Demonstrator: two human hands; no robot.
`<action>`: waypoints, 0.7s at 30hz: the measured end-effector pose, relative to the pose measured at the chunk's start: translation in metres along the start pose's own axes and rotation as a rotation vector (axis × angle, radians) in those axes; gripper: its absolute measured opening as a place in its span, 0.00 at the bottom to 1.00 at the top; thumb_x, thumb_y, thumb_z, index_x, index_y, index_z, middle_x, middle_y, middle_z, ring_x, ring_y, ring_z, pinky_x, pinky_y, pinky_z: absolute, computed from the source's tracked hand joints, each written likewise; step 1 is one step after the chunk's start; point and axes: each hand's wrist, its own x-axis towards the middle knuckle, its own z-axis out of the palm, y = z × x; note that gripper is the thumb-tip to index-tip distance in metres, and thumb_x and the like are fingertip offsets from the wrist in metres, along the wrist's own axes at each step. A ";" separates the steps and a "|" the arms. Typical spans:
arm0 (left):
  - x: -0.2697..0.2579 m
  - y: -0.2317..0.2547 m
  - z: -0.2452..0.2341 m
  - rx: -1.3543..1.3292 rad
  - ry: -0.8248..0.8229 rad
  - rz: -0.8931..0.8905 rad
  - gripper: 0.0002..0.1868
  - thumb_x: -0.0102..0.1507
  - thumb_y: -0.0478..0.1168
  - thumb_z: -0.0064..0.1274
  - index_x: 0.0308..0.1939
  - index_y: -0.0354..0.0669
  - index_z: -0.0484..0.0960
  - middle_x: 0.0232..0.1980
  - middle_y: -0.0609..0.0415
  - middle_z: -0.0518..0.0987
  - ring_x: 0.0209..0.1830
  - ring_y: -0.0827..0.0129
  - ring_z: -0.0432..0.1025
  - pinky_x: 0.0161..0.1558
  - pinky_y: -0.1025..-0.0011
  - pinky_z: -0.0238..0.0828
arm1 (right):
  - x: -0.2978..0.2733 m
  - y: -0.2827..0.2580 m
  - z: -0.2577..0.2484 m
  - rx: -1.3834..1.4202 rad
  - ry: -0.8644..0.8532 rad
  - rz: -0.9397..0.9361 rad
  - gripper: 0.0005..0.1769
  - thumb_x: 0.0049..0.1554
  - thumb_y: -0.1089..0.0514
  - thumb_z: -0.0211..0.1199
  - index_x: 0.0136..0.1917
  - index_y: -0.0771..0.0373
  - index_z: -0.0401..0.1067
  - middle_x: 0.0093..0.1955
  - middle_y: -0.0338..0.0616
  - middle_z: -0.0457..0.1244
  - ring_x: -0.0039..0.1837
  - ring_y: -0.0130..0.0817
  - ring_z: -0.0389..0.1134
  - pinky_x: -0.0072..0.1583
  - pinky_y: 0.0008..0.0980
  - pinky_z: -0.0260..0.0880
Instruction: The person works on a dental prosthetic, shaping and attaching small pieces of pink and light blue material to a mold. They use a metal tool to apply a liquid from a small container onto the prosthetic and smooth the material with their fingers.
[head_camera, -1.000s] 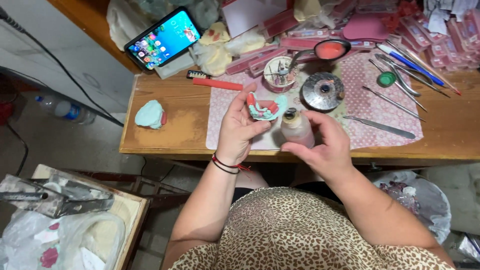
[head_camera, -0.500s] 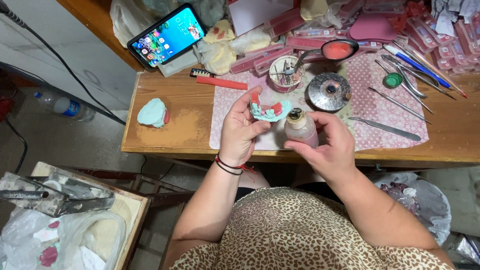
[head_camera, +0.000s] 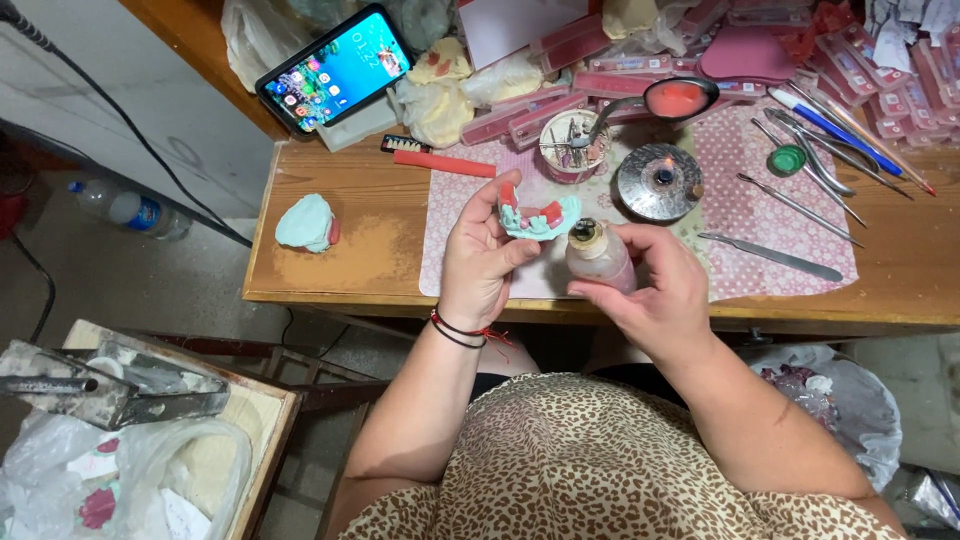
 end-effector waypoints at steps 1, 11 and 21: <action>0.000 0.000 -0.001 0.000 0.003 0.003 0.46 0.53 0.23 0.70 0.73 0.35 0.68 0.47 0.40 0.85 0.49 0.61 0.83 0.53 0.63 0.85 | -0.001 0.004 -0.001 0.002 -0.003 -0.002 0.34 0.41 0.55 0.88 0.55 0.68 0.76 0.39 0.50 0.67 0.42 0.49 0.70 0.51 0.45 0.72; -0.006 0.006 0.006 0.078 0.023 0.081 0.47 0.52 0.22 0.71 0.72 0.42 0.65 0.49 0.36 0.83 0.54 0.53 0.81 0.55 0.62 0.84 | -0.005 0.024 -0.010 0.177 0.028 0.038 0.39 0.46 0.59 0.85 0.63 0.73 0.67 0.47 0.53 0.66 0.47 0.39 0.68 0.57 0.41 0.71; -0.021 0.018 0.011 1.351 0.327 0.777 0.43 0.45 0.54 0.81 0.58 0.47 0.78 0.45 0.56 0.88 0.41 0.64 0.84 0.47 0.66 0.83 | 0.003 -0.019 0.008 0.037 -0.037 -0.144 0.42 0.41 0.47 0.88 0.58 0.73 0.72 0.44 0.49 0.66 0.44 0.37 0.66 0.55 0.37 0.69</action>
